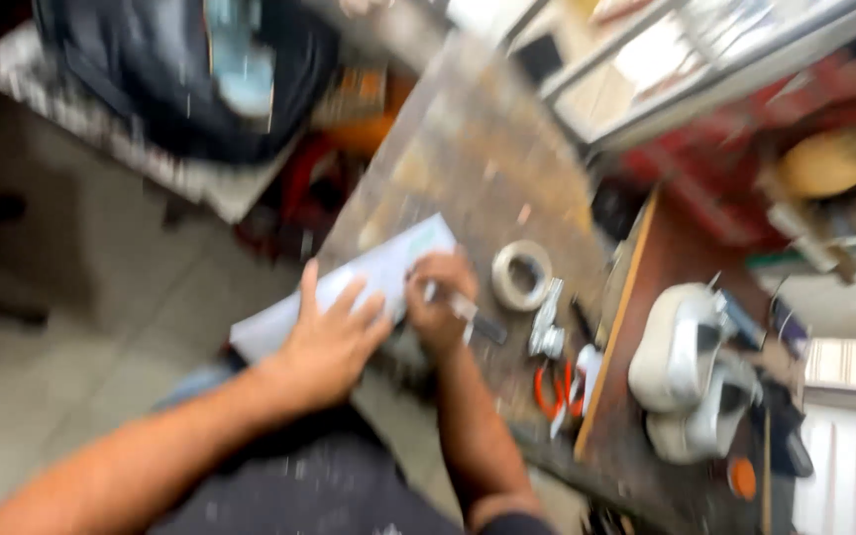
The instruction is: Inspecting a shoe for repair and writing details on a receipt at a service counter
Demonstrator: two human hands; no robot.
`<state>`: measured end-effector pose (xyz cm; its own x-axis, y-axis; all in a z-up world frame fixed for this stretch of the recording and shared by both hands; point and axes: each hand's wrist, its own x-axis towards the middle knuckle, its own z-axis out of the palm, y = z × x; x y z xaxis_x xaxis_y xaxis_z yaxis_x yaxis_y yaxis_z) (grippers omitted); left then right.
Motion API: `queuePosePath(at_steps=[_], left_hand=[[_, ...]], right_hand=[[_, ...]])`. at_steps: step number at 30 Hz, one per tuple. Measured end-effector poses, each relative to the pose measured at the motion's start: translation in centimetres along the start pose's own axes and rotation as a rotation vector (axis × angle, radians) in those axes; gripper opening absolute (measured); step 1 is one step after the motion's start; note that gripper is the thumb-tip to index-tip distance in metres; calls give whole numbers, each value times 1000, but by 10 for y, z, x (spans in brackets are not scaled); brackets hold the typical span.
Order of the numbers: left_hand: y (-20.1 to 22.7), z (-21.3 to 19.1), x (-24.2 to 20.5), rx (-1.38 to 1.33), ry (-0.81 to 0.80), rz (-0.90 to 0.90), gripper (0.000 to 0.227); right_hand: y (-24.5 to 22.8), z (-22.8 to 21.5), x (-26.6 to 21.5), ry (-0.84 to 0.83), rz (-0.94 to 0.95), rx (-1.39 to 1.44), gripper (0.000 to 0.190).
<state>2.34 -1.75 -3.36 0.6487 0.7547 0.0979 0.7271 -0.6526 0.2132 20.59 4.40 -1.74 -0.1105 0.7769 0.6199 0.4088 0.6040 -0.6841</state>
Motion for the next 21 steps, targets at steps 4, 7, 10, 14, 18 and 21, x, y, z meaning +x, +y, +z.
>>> queuePosePath(at_steps=[4,7,10,14,18,21], left_hand=[[-2,-28,-1,-85,92,-36,43],[-6,-35,5,-112,-83,-35,52],[-7,-39,6,-123,-142,-30,57],[-8,-35,5,-146,-138,-14,57],[-8,-32,3,-162,-106,-4,55],[-8,-33,5,-156,-61,-7,55]], right_hand=[[-3,2,15,16,48,203,18],[15,5,12,-40,66,233,18],[23,5,7,-63,84,198,18],[22,4,8,-87,90,146,18],[18,4,8,-93,99,147,18],[16,5,11,-92,104,137,17]])
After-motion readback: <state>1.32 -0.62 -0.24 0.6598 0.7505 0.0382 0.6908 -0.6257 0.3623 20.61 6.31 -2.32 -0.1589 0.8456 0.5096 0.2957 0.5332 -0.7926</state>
